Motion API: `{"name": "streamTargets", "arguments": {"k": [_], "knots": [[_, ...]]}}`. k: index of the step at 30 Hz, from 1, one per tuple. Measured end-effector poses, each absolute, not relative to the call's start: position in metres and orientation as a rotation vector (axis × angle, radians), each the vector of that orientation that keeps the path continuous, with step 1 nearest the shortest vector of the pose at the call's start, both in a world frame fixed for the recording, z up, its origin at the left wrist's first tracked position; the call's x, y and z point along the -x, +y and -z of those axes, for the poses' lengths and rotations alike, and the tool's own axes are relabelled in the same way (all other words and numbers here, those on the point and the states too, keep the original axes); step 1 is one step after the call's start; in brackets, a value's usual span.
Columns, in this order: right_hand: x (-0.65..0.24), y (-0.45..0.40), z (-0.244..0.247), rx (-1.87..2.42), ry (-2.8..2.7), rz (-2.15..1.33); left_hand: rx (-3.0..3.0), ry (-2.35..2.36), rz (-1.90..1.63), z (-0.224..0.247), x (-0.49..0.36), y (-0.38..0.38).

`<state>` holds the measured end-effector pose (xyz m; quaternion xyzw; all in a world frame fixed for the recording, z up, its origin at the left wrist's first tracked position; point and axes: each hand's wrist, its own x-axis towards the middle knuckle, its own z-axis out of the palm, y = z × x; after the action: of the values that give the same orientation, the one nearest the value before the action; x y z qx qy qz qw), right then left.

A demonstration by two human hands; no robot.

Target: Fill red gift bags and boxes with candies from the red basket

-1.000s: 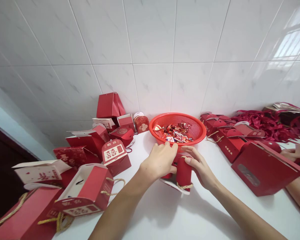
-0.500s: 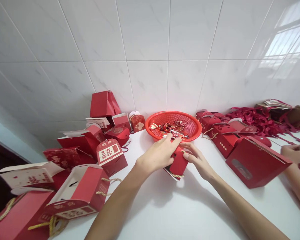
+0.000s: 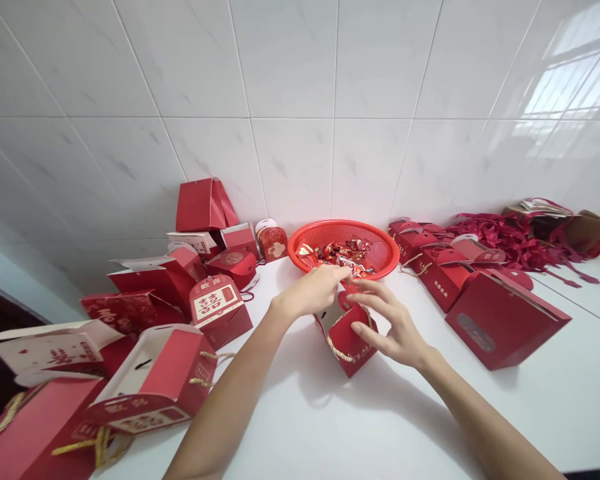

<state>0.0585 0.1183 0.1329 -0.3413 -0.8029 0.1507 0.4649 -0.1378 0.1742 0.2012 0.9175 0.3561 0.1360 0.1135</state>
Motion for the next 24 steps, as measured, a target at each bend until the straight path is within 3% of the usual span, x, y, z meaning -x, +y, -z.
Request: {"name": "streamTargets", "arguments": {"k": [10,19,24], "knots": [[-0.064,0.111,-0.138,0.754,-1.970,-0.735,-2.719,1.055,-0.369,-0.198,0.142,0.185],[-0.060,0.112,-0.130,0.800,-2.337,-0.418,-2.687,1.221,-0.178,-0.205,0.153,0.180],[-0.057,0.111,-0.122,0.857,-2.447,-0.405,-2.480,1.366,0.050,-0.212,0.173,0.179]]}}
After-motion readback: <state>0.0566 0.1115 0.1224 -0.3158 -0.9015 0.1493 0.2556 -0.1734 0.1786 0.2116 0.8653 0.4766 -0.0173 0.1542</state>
